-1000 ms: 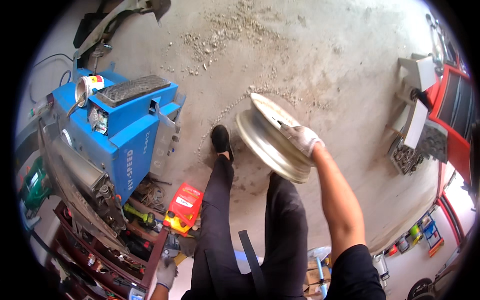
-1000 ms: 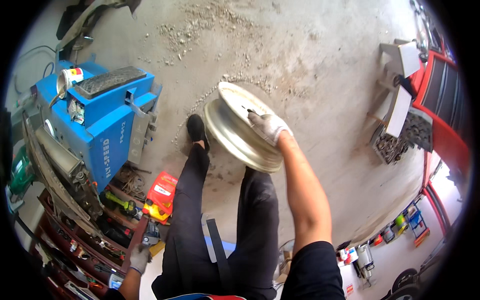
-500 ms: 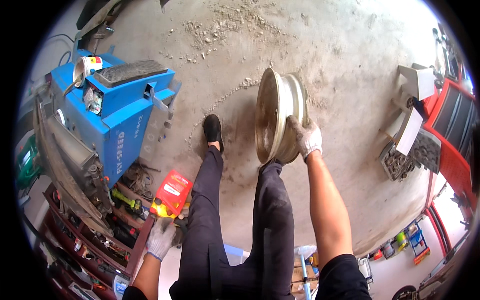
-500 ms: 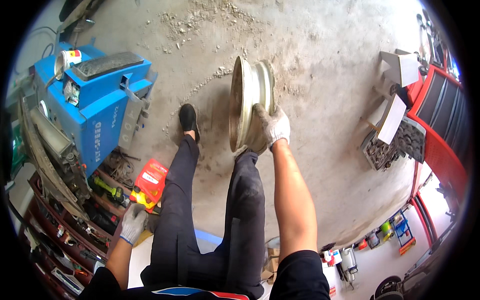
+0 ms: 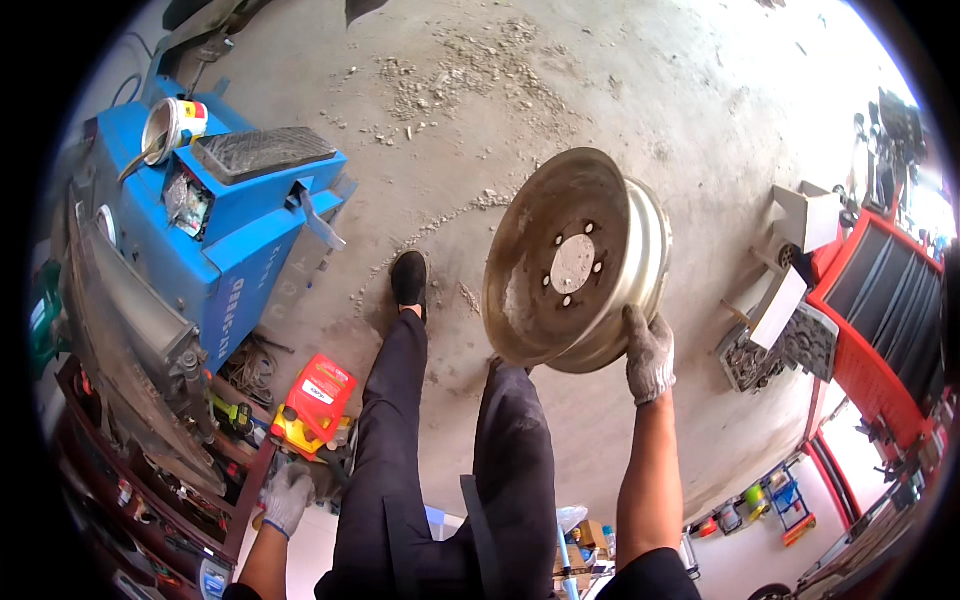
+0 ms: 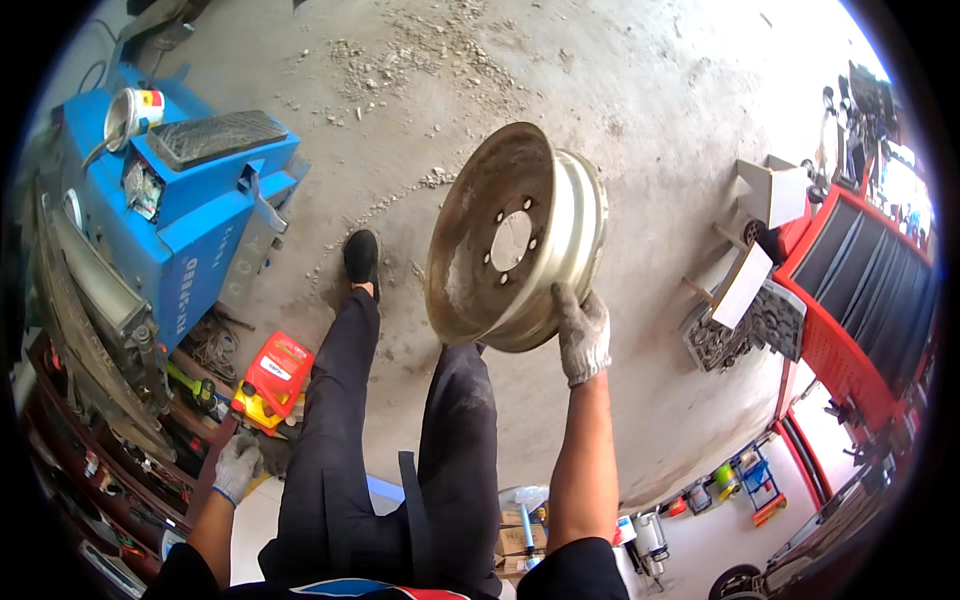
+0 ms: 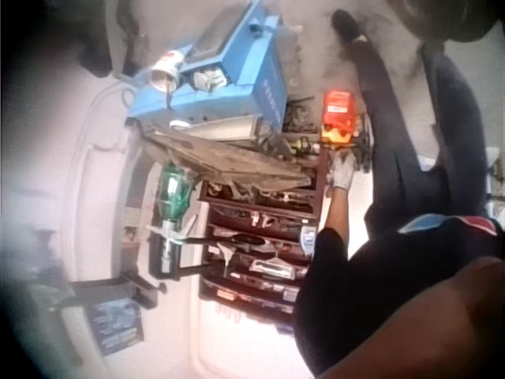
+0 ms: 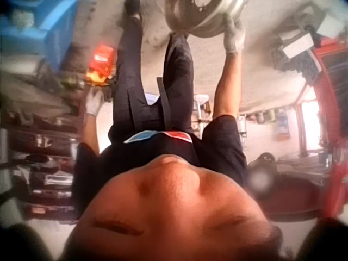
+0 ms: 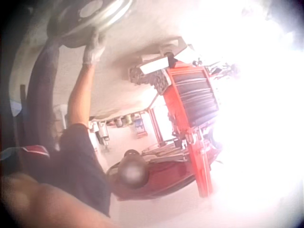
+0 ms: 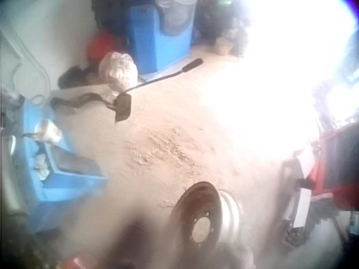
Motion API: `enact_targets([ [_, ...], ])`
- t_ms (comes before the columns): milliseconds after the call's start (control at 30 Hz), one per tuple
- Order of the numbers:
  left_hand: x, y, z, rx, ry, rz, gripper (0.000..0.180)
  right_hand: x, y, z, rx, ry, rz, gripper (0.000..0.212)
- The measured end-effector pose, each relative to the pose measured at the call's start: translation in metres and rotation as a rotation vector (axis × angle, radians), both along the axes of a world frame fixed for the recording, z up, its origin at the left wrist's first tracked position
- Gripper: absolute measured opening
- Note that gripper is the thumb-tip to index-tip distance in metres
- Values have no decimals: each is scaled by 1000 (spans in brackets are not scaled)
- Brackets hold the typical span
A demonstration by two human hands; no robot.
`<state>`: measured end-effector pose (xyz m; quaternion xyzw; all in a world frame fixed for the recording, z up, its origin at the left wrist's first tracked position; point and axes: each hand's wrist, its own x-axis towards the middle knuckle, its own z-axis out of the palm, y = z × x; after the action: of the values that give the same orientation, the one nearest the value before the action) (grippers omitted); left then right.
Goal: The person organizes tools in a blue tray, then moves around the garage handling a brake disc, a spray can, and various hand tools. They place items on shelves and a red tool cart while walking through the workspace.
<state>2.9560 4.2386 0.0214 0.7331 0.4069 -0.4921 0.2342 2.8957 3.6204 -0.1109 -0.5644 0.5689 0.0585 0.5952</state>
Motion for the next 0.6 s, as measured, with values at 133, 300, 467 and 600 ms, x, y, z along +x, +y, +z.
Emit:
enact_targets([
  [133,30,-38,-12,-24,23,-33,18,25,-3,-64,33,-10,-196,59],
  [300,74,-97,-7,-137,-27,-84,20,37,3,-138,-296,99,-231,64],
  [467,84,-106,-8,-180,-48,-53,20,54,-23,-123,-270,67,-296,65],
  [600,79,-111,-13,-162,-38,-124,20,64,-45,-130,-232,57,-332,65],
])
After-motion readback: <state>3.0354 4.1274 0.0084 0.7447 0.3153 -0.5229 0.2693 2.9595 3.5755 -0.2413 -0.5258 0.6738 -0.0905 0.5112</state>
